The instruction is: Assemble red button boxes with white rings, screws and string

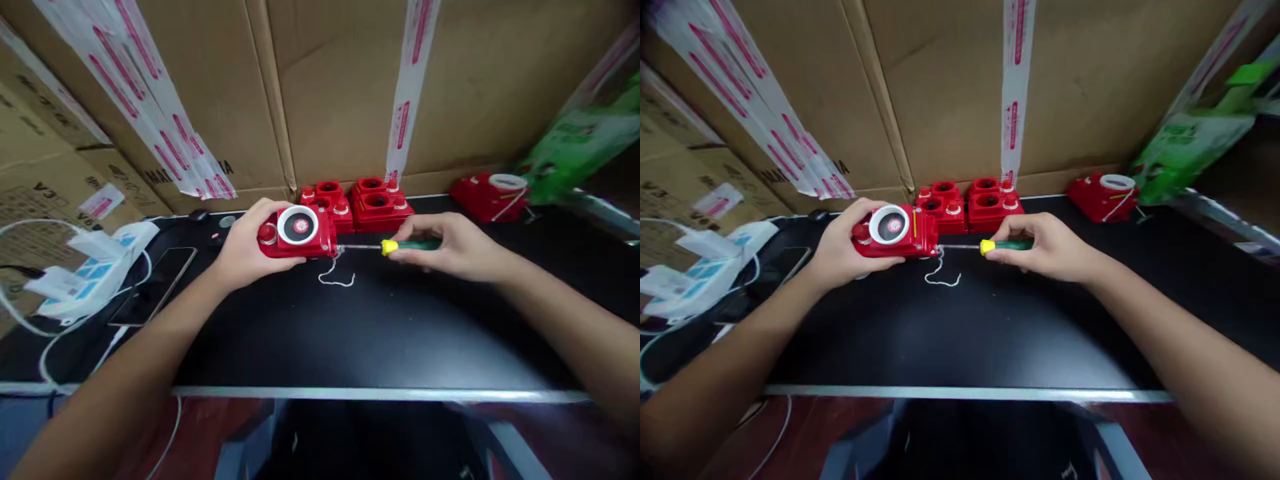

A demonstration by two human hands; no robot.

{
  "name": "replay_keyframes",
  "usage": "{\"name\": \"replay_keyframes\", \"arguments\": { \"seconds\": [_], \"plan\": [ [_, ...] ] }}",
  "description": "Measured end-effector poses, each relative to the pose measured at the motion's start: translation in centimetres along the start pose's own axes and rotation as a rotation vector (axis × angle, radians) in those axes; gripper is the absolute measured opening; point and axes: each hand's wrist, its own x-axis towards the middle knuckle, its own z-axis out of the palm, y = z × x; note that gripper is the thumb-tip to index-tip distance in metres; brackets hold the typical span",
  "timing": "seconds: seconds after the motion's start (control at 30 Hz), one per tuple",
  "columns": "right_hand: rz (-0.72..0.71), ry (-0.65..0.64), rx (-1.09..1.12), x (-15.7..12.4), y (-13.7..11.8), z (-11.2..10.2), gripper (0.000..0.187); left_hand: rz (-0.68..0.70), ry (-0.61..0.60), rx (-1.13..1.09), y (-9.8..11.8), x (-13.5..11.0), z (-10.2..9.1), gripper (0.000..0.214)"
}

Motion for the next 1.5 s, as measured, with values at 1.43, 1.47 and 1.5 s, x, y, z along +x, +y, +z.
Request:
{"name": "replay_keyframes", "arguments": {
  "seconds": [1.43,1.47,1.5],
  "plan": [
    [0.053,-0.115,0.03,0.43,-0.43,-0.04,0.046,0.289,0.083,0.083,-0.06,-0.37,0.52,0.067],
    [0.035,-0.101,0.032,0.49,-0.4,0.07,0.045,0.294,0.079,0.09,-0.06,-0.36,0.52,0.066],
    [0.004,-0.085,0.037,0.54,-0.36,0.16,0.045,0.296,0.078,0.098,-0.06,-0.35,0.51,0.065]
  ]
}}
